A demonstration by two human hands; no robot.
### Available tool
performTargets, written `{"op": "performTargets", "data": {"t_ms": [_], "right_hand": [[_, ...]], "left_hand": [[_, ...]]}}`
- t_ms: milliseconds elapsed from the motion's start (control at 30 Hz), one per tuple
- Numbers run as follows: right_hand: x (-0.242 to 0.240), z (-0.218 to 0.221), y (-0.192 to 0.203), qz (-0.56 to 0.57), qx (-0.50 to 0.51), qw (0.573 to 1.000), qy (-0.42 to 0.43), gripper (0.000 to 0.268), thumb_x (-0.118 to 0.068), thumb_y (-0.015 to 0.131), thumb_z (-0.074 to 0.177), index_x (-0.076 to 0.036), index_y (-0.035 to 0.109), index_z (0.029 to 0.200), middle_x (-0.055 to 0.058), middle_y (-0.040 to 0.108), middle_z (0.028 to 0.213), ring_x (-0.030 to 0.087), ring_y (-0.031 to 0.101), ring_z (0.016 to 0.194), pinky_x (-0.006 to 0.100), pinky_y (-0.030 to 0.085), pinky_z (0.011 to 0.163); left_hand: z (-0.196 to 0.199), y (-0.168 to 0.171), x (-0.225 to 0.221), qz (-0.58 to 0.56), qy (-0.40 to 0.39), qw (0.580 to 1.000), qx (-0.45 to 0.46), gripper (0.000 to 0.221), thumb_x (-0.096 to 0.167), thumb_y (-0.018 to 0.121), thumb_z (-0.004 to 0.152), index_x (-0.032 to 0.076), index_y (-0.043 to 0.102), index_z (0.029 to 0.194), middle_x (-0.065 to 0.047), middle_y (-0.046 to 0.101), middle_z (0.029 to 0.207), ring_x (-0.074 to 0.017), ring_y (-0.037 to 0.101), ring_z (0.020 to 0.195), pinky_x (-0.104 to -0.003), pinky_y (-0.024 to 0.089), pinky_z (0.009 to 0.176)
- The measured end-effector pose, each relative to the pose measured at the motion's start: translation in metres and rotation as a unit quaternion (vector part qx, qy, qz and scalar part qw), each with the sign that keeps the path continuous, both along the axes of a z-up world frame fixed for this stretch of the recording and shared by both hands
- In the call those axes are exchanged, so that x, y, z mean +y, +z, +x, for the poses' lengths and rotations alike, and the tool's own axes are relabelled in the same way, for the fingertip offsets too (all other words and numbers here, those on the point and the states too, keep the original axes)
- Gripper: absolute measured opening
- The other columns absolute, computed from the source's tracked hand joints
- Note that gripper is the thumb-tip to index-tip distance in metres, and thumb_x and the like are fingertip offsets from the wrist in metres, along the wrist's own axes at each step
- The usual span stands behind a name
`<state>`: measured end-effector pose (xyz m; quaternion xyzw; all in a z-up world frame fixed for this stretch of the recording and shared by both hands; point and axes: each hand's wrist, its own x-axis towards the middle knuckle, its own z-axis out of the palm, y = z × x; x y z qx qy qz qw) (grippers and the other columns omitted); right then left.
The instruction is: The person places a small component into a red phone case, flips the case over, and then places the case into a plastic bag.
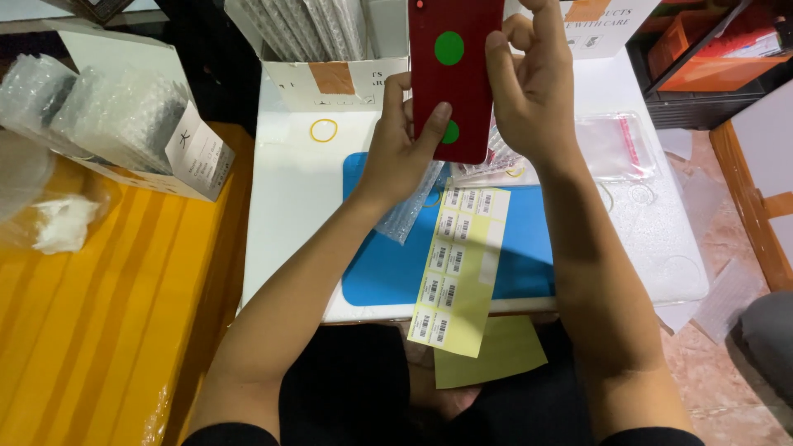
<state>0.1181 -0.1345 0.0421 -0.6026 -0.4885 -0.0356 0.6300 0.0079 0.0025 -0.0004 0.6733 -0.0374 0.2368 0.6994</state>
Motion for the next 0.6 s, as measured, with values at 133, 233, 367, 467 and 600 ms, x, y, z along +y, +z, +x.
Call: {"op": "performTargets", "data": {"t_ms": [133, 233, 367, 467, 600], "right_hand": [[0.001, 0.014, -0.008, 0.001, 0.024, 0.999, 0.024, 0.028, -0.016, 0.040, 0.124, -0.014, 0.037, 0.152, 0.010, 0.058, 0.101, 0.018, 0.060, 0.086, 0.034, 0.066, 0.069], [0.002, 0.019, -0.013, -0.032, -0.003, 0.999, -0.038, 0.029, -0.006, 0.038, 0.121, -0.012, 0.043, 0.149, 0.003, 0.048, 0.083, 0.011, 0.041, 0.073, 0.026, 0.043, 0.061], [0.002, 0.017, -0.013, -0.067, -0.011, 0.996, -0.055, 0.035, -0.010, 0.037, 0.125, -0.017, 0.038, 0.159, 0.003, 0.043, 0.083, 0.011, 0.039, 0.071, 0.025, 0.041, 0.060], [0.005, 0.012, -0.008, -0.056, 0.001, 0.997, -0.055, 0.017, -0.010, 0.037, 0.121, -0.011, 0.041, 0.137, 0.003, 0.043, 0.079, 0.011, 0.039, 0.066, 0.025, 0.040, 0.055], [0.006, 0.010, -0.009, 0.016, 0.029, 0.998, -0.048, 0.017, -0.014, 0.046, 0.118, -0.008, 0.042, 0.103, 0.003, 0.048, 0.080, 0.014, 0.052, 0.072, 0.029, 0.052, 0.063]], "left_hand": [[-0.001, 0.001, 0.002, 0.024, 0.005, 0.999, -0.033, 0.039, 0.040, 0.051, 0.105, 0.012, 0.037, 0.128, -0.018, 0.067, 0.125, -0.0296, 0.071, 0.112, -0.039, 0.071, 0.080], [-0.002, 0.002, 0.000, 0.024, -0.014, 0.999, -0.034, 0.034, 0.034, 0.052, 0.106, 0.011, 0.037, 0.127, -0.017, 0.065, 0.125, -0.0280, 0.070, 0.115, -0.039, 0.071, 0.083], [-0.001, -0.002, 0.000, 0.077, -0.029, 0.997, -0.013, 0.045, 0.036, 0.053, 0.106, 0.011, 0.033, 0.137, -0.018, 0.059, 0.137, -0.0316, 0.065, 0.126, -0.039, 0.072, 0.089], [-0.002, -0.002, 0.000, 0.077, -0.021, 0.997, -0.011, 0.049, 0.035, 0.056, 0.106, 0.012, 0.032, 0.141, -0.017, 0.059, 0.140, -0.0316, 0.065, 0.129, -0.040, 0.072, 0.091], [0.001, -0.012, 0.002, -0.026, -0.030, 0.999, -0.011, 0.056, 0.034, 0.061, 0.105, 0.021, 0.029, 0.149, -0.019, 0.067, 0.137, -0.0350, 0.070, 0.128, -0.048, 0.072, 0.094]]}}
